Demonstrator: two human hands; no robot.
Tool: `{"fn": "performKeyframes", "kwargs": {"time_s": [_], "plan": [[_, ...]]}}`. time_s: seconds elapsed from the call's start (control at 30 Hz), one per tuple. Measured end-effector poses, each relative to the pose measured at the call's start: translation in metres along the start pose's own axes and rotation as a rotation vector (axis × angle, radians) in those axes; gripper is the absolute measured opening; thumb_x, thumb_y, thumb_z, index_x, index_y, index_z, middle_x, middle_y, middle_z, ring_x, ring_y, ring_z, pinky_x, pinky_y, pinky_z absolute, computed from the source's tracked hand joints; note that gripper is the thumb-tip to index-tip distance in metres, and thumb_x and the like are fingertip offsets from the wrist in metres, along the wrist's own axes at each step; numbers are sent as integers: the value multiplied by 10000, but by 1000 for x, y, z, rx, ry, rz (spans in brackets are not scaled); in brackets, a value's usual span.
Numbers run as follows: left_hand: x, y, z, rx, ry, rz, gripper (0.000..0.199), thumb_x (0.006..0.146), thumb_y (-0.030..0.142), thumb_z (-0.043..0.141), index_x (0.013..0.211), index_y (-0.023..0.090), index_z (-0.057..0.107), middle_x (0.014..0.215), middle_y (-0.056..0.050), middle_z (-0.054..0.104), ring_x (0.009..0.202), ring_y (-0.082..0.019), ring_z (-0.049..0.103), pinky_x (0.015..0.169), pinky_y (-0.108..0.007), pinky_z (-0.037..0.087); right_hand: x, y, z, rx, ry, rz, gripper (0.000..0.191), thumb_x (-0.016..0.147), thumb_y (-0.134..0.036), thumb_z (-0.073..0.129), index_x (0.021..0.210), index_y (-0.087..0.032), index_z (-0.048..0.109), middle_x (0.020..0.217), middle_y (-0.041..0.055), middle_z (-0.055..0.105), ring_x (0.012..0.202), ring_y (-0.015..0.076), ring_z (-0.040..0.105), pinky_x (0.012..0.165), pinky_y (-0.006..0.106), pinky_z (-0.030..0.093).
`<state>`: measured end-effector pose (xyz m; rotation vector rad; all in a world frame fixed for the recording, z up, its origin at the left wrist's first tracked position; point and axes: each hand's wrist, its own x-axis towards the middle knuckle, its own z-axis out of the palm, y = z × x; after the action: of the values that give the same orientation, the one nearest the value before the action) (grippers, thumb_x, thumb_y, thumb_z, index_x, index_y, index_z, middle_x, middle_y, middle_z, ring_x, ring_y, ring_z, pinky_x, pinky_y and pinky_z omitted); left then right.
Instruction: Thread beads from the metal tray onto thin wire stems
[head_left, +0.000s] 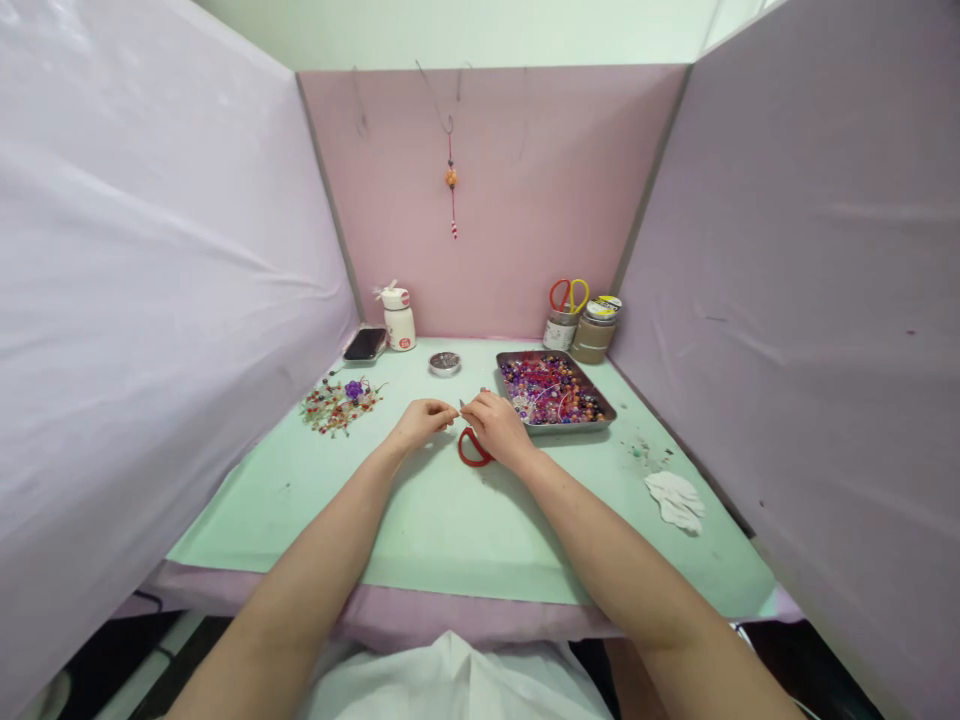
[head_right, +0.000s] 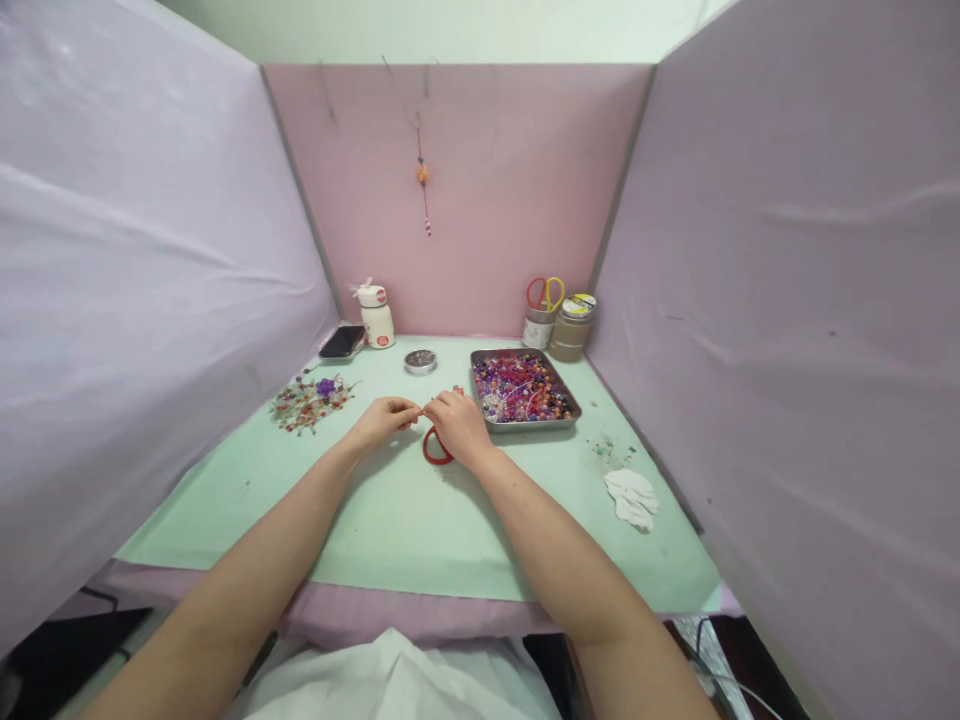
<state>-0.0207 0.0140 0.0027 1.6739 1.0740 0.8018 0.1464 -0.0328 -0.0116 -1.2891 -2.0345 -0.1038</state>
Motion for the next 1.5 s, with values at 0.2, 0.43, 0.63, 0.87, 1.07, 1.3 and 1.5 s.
{"fn": "performKeyframes", "kwargs": {"time_s": [0.2,0.43,0.63,0.87,1.07,1.3,1.5], "plan": [[-1,3,6,196,-57,206,257,713,377,598,753,136,677,656,-15,612,628,-132,504,624,-264,392,1,6,0,240,28,67,193,902,-204,464,872,-203,654,925,59,663,897,185,564,824,317,412],[0,1,4,180,-13,278,261,735,385,577,781,149,678,720,-29,642,653,-136,514,642,-264,403,2,8,8,853,-99,460,93,842,-234,482,836,-195,567,685,4,663,540,130,601,606,272,484],[1,0,6,159,68,297,208,733,349,579,744,163,671,683,-20,623,645,-135,516,639,-257,410,3,4,5,1057,-103,560,168,777,-325,584,802,-207,467,640,-9,664,477,115,587,509,235,457],[-3,3,7,143,97,306,193,735,339,595,751,169,686,689,-23,626,643,-136,535,658,-259,426,3,2,1,1098,-102,592,280,691,-412,685,735,-186,526,599,-7,642,476,89,529,499,223,424],[-3,3,7,101,70,327,182,728,335,621,743,172,701,680,-22,632,640,-134,544,664,-263,435,3,5,0,1164,-173,645,293,674,-414,718,733,-162,582,606,10,651,472,76,529,501,208,417],[-8,12,7,5,-21,306,191,705,326,653,778,161,712,757,-45,669,663,-133,548,663,-266,437,2,8,-9,1313,-328,703,321,641,-407,764,731,-149,596,591,4,639,458,69,520,448,186,371],[-10,16,7,-15,-46,285,182,695,333,657,728,158,693,712,-30,648,644,-125,528,653,-262,430,1,9,-8,1387,-374,714,349,614,-416,783,739,-154,590,607,4,634,476,70,527,477,190,402]]}}
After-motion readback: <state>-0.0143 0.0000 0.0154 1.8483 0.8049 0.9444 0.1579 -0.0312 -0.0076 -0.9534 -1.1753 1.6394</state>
